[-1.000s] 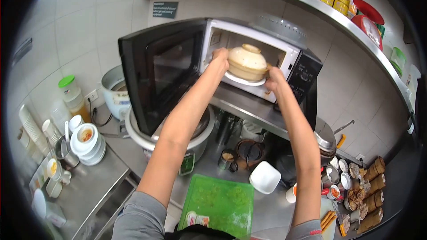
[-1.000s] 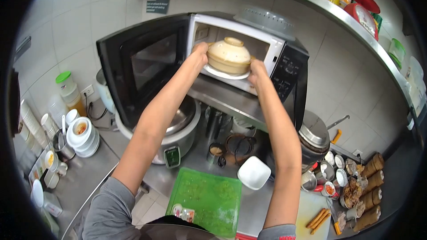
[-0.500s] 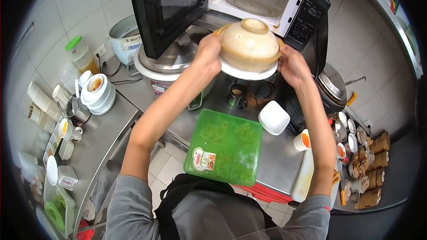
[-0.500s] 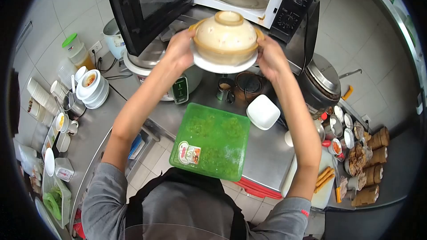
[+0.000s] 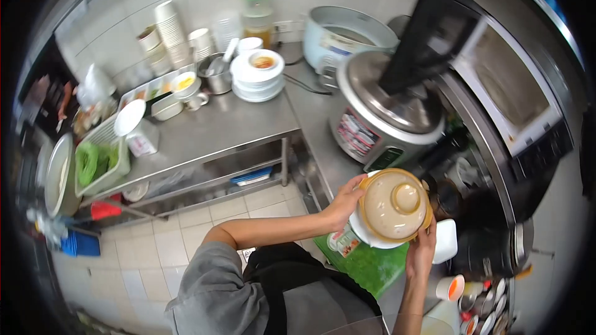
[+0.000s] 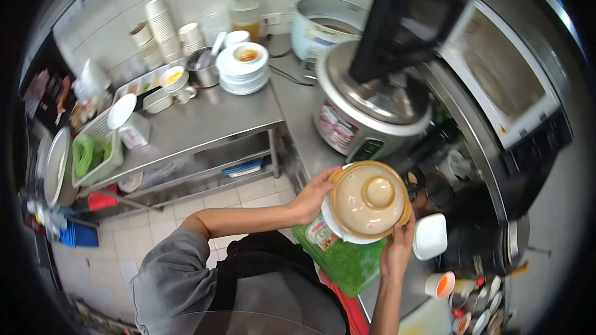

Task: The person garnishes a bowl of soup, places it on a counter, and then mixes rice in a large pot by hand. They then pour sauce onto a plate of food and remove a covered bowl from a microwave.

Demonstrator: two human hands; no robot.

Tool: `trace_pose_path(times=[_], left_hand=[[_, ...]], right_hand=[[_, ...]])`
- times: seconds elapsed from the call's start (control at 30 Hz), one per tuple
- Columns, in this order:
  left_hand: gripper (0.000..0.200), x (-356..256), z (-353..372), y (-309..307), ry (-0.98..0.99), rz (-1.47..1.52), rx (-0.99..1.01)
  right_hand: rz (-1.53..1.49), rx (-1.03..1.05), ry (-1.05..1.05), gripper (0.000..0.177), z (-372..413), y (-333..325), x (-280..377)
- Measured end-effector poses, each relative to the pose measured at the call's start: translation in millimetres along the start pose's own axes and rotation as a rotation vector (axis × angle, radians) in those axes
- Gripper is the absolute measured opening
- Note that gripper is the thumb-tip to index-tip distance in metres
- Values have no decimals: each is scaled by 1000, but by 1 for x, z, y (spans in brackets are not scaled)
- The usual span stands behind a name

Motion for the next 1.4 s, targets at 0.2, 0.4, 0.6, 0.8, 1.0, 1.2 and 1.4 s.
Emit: trace_pose_path(times=[0.2, 0.4, 0.6, 0.8, 1.0, 1.2, 1.4], left_hand=[[51, -47, 4, -137, 118, -50, -274], [49, -109, -19, -300, 323, -149, -626], [52, -173, -22, -420, 381, -204, -861], [51, -193, -50, -525, 396, -201, -968], [50, -177, -96, -589, 464, -158, -953], [41, -205, -85, -555, 563, -64, -684], [64, -233, -46, -511, 310, -1330, -400]], right_hand=[[-13, 246, 138, 51, 12, 109, -82], [-45, 564, 310, 51, 33, 288, -161], [-125, 794, 351, 43, 54, 446, -254], [-26, 878, 382, 38, 70, 548, -327], [-23, 849, 351, 36, 76, 588, -342], [509, 947, -678, 57, 91, 591, -249], [802, -365, -1895, 32, 115, 423, 150]])
Point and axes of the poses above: each hand's wrist, its own z-axis away from the middle knuckle, its own y-axis out of the palm, x = y × z, the point moved 10 cm from there along -z, towards the middle knuckle, and after that the axes turned 15 degrees about -x, right-handed, at the moved point
